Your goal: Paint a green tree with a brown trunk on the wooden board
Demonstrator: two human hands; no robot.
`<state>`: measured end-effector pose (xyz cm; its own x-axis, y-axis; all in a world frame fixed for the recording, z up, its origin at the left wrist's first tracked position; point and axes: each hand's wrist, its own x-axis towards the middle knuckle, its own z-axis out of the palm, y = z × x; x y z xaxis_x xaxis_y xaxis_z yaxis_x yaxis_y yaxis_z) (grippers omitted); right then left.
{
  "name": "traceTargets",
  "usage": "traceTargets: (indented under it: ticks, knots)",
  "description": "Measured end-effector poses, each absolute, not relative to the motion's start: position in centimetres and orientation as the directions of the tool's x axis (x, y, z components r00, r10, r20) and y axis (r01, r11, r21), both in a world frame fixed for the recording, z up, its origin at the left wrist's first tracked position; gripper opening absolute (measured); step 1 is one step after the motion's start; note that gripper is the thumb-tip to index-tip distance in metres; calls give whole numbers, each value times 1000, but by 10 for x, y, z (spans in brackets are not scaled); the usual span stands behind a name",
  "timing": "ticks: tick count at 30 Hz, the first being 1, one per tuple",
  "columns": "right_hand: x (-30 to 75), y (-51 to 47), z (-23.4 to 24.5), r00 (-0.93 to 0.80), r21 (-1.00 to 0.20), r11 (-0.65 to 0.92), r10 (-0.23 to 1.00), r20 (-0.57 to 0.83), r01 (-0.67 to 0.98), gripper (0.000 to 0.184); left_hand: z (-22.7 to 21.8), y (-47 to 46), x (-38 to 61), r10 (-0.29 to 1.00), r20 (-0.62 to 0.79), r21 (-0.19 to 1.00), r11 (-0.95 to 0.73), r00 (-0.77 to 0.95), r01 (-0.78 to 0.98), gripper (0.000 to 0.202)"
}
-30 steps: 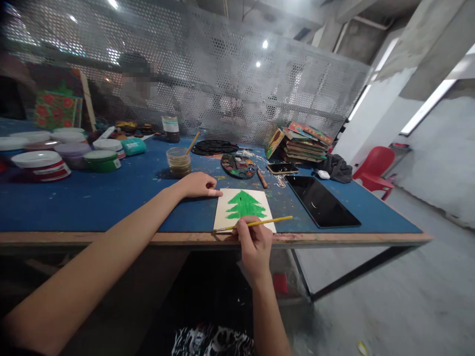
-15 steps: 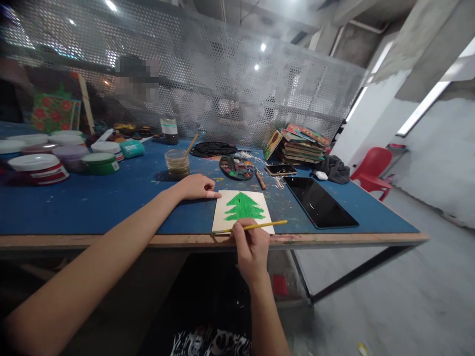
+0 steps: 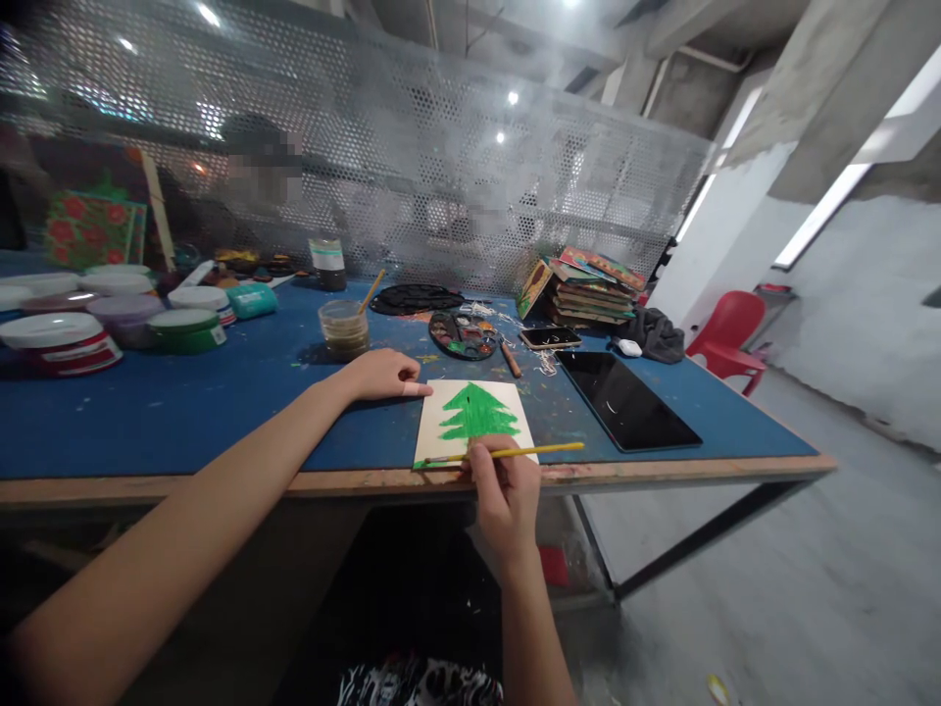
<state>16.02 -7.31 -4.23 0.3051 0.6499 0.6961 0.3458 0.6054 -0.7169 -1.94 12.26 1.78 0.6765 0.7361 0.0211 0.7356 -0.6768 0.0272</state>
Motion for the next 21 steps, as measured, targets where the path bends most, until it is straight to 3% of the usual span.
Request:
traceTargets:
  ticks: [12, 21]
  knots:
    - [177, -77, -41, 376, -716, 595, 609, 698, 365, 21, 22, 119, -17, 735, -3, -4, -678, 678, 735, 32]
    - [169, -76, -41, 307, -719, 578, 655, 691, 386, 20, 21, 120, -17, 733, -5, -7, -680, 680, 733, 32]
